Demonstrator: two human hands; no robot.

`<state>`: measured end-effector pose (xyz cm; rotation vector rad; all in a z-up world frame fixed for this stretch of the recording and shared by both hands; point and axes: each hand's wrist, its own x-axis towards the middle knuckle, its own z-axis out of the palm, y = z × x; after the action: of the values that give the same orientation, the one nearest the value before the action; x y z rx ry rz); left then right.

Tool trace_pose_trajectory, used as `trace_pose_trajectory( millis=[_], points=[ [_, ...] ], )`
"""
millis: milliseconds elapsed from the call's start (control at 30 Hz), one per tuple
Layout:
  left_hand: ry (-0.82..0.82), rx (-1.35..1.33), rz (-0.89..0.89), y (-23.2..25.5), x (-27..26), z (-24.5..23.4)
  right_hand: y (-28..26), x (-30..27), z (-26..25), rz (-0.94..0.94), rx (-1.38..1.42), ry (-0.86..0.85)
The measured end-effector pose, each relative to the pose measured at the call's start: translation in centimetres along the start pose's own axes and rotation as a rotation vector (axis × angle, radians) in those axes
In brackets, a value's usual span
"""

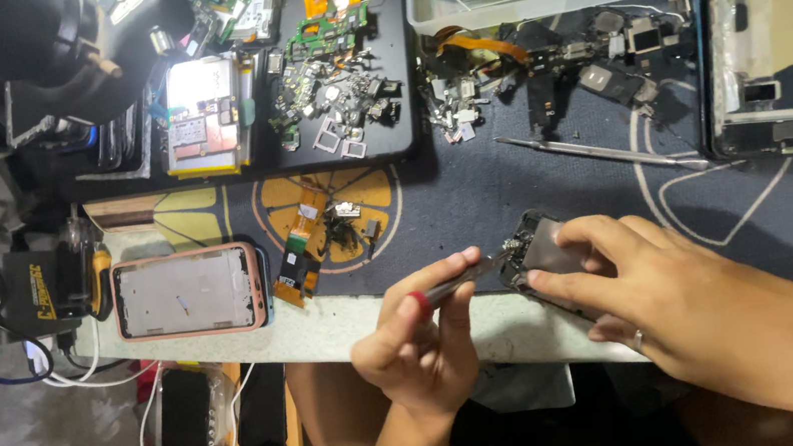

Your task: The person uses a screwdriver to remove screws from the back of a disassembled smartphone. They handle the phone casing and internal components on a cluttered workbench, occasionally picking up and setting down tools and parts.

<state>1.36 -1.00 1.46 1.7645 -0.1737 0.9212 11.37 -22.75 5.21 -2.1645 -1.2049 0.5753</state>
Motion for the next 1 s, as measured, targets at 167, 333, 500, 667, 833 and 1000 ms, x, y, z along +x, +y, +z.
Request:
trace_pose_trajectory(
  millis=[167,333,500,667,833,1000],
  points=[
    [-0.065,0.040,0.022,0.2,0.5,-0.1,0.0,-0.2,0.2,-0.039,0.015,0.032],
    [-0.058,0.063,0.066,0.2,0.4,0.4,-0.1,-0.5,0.2,-0.026,0.012,0.010],
    [0.011,0.008,0.060,0.5,0.1,0.3,-0.1,-0.4,-0.1,-0.051,0.000,0.046],
    [0.049,-0.069,0.023,0.8,-0.4,-0.5,-0.4,1.2,-0.7,0.019,0.024,0.109],
    [0.099,-0.095,-0.011,0.8,-1.0,-0.8,-2.0,2.3,-0.7,0.120,-0.113,0.228],
    [0.028,-0.084,0.022,0.6,-1.1,-0.9,-2.7,3.4,-0.5,0.069,-0.173,0.278]
  ],
)
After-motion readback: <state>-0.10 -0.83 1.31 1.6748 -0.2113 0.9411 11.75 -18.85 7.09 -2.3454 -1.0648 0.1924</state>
